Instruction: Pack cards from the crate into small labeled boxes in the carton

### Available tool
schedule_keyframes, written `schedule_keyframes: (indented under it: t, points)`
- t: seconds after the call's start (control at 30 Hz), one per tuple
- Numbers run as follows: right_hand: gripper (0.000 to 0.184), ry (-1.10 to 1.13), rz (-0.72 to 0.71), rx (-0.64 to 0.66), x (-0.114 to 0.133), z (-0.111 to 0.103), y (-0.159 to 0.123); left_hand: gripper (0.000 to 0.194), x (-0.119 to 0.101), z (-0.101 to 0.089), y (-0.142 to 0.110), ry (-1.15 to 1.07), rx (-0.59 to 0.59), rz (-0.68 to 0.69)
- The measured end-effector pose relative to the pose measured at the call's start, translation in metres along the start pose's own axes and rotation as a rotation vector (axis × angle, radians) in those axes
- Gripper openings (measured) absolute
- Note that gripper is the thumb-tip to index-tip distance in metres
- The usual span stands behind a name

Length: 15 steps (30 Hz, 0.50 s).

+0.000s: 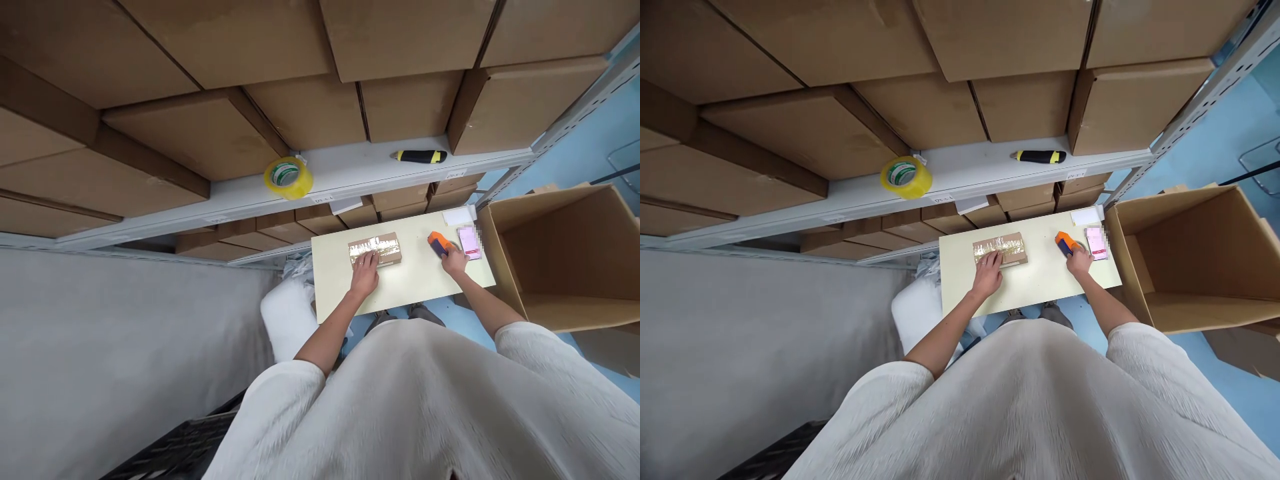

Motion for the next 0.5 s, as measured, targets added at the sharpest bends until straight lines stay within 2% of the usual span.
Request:
schedule_keyframes:
  t: [0.1, 0.17, 0.33, 0.5]
  points:
    - [0.039, 0.042, 0.004, 0.023, 0.016, -0.017, 0.002, 0.085, 0.000, 0.002, -0.001, 0.052, -0.021, 0.013]
    - [0.041, 0.166, -0.032, 0.083, 0.035, -0.026, 0.005, 0.086, 0.000, 0.003, -0.001, 0.090, -0.035, 0.022]
    - [0.037, 0.527, -0.202, 0.344, 0.109, -0.039, 0.003, 0.079, 0.001, 0.004, 0.000, 0.139, -0.063, 0.042]
    - [0.039, 0.643, -0.219, 0.530, 0.180, -0.027, -0.010, 0.078, 0.002, 0.005, 0.001, 0.116, -0.086, 0.045]
Point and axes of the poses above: each hand's wrist, its own y-axis towards the middle knuckle, its own z-axis out of the palm, x = y × z, the point moved 8 cm from there along y, towards the middle knuckle, and after that the axes turned 4 degrees about -z, right-handed, at the moved point
